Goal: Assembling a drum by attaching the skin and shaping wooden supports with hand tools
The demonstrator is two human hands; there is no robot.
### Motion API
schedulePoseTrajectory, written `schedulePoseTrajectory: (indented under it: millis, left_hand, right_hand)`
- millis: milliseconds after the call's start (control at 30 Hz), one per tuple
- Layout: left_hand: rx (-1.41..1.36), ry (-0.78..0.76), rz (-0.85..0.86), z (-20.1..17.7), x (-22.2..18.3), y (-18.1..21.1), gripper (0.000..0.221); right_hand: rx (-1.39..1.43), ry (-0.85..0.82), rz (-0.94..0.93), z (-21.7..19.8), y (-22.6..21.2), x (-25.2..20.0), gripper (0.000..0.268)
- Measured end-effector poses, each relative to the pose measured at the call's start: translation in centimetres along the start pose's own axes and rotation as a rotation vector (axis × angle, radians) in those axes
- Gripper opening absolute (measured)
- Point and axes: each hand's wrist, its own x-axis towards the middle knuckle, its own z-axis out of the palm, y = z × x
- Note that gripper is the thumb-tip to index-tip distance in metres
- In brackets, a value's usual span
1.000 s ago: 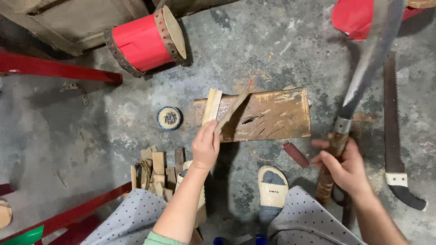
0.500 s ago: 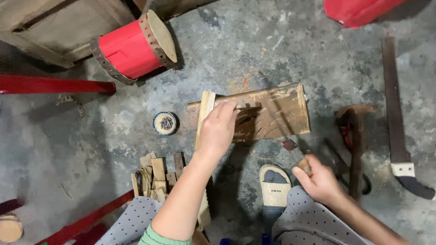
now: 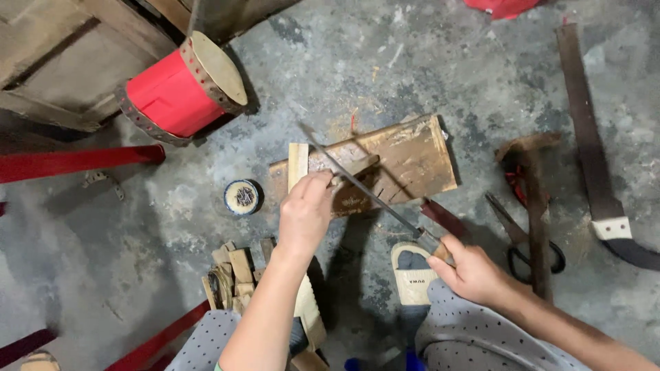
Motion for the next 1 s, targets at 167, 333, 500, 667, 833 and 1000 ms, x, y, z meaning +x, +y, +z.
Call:
schedulePoseTrajectory:
  millis: [167, 333, 500, 667, 833, 1000]
  left_hand:
    - [0.028, 0.071, 0.051, 0.0, 0.1, 0.1, 0.021]
    - [0.103, 0.091, 0.064, 0.2, -0.2, -0.6, 0.019]
    - [0.126, 0.094, 0.033, 0.3, -0.5, -0.9, 0.021]
    - [0.206, 0.069, 0.064, 0.3, -1.0, -1.1, 0.026]
    - [0.074, 0.112, 0.066, 0.4, -0.5, -0.9, 0.019]
    - [0.104, 0.092, 0.059, 0.5, -1.2, -1.1, 0.021]
  right_hand:
    - [-0.111, 0.076, -0.030, 0.5, 1.7, 1.3, 0.049]
    - [-0.127, 0.038, -0.009, -0.6, 0.3, -0.6, 0.048]
    - [-0.129, 0.023, 0.070, 0.4, 4.2, 1.9, 0.044]
    - [-0.102, 0.004, 0.015, -0.5, 1.3, -0.3, 0.042]
    - [0.020, 0.035, -0.016, 0.5, 3.3, 1.4, 0.037]
    - [-0.028, -0.020, -0.047, 0.5, 2.9, 0.7, 0.043]
